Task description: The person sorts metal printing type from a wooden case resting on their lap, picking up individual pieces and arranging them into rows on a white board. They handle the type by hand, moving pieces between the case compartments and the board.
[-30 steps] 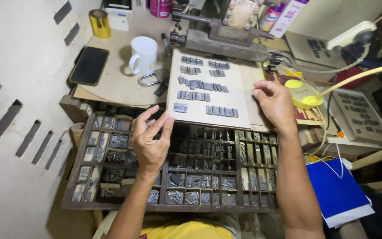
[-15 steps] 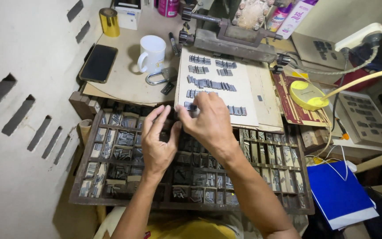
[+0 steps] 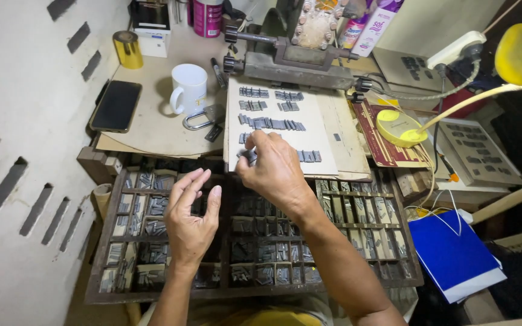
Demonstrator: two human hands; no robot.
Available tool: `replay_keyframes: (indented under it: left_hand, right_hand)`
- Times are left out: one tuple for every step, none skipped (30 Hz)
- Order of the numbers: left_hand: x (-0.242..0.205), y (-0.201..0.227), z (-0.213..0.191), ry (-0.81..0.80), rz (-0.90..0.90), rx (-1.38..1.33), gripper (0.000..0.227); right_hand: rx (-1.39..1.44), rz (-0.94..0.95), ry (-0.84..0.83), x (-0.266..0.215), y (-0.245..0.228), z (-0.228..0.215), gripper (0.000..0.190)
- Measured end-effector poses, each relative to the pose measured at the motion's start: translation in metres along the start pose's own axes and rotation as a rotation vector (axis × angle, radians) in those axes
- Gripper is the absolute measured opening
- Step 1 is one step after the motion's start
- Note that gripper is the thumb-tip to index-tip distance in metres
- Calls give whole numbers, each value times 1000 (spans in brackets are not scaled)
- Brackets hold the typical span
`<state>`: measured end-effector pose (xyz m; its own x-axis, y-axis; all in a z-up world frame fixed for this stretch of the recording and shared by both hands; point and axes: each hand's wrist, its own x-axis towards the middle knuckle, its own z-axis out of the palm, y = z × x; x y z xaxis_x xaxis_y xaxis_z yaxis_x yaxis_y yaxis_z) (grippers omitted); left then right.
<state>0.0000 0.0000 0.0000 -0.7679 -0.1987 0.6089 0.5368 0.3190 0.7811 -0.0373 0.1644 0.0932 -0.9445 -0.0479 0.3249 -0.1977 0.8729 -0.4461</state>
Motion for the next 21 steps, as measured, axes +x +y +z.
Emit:
replay_keyframes:
  left_hand:
    - [0,0,1,-3,1,-2,31]
    - [0,-1,3,-28,52,25,31]
    - [1,-1,4,-51,104,56,30]
    - [-2,-2,4,-51,104,58,30]
    - [-3,-3,4,-74,216,149,35]
    - [-4,-4,5,-97,327,241,40]
    - [-7,-5,4,-96,325,245,40]
    - [-10,-6,3,-140,372,250,44]
    - [-14,-8,2,-188,419,253,53]
    - [-22,-11,-1,-190,417,255,53]
    - [-29,-14,-3,-266,424,311,52]
    - [-36,-17,-6,-341,429,368,52]
    - [-48,-24,-6,-340,429,370,52]
    - [-61,-32,-7,-401,435,375,44]
    - [-75,-39,-8,-463,434,381,39]
    - [-87,-45,-7,-464,429,386,39]
    - [-98,-50,-8,-546,423,349,44]
    - [-109,-55,-9,-627,416,311,49]
    - [-118,-64,-9,-627,412,315,49]
    - [-127,-72,-9,-670,415,255,40]
    - [-135,-79,-9,-713,420,191,33]
  right_hand:
    - [-1,3,2,0,1,-2,27]
    - [19,3,8,-1,1,-3,25]
    - [42,-1,12,0,1,-4,23]
    - [43,-1,12,-7,-8,-11,23]
    - [15,50,-46,-13,-18,-17,18]
    - [-13,101,-104,-18,-27,-24,12]
    - [-9,98,-107,-30,-27,-22,12]
    - [22,-61,-91,-41,-26,-20,12]
    - [54,-216,-73,-54,-25,-17,13]
    - [57,-215,-75,-61,-16,-7,13]
    - [83,-240,-133,-68,-7,2,13]
    - [109,-266,-191,-75,3,12,14]
    - [110,-268,-191,-82,12,21,14]
    - [228,-209,-300,-89,23,31,19]
    - [347,-149,-416,-97,33,42,26]
    - [351,-151,-421,-105,39,47,26]
    - [376,-27,-516,-113,45,51,22]
    - [398,98,-611,-121,51,56,18]
    - [401,96,-615,-128,57,60,18]
    - [511,159,-651,-134,64,65,15]
    - [620,225,-682,-141,71,68,13]
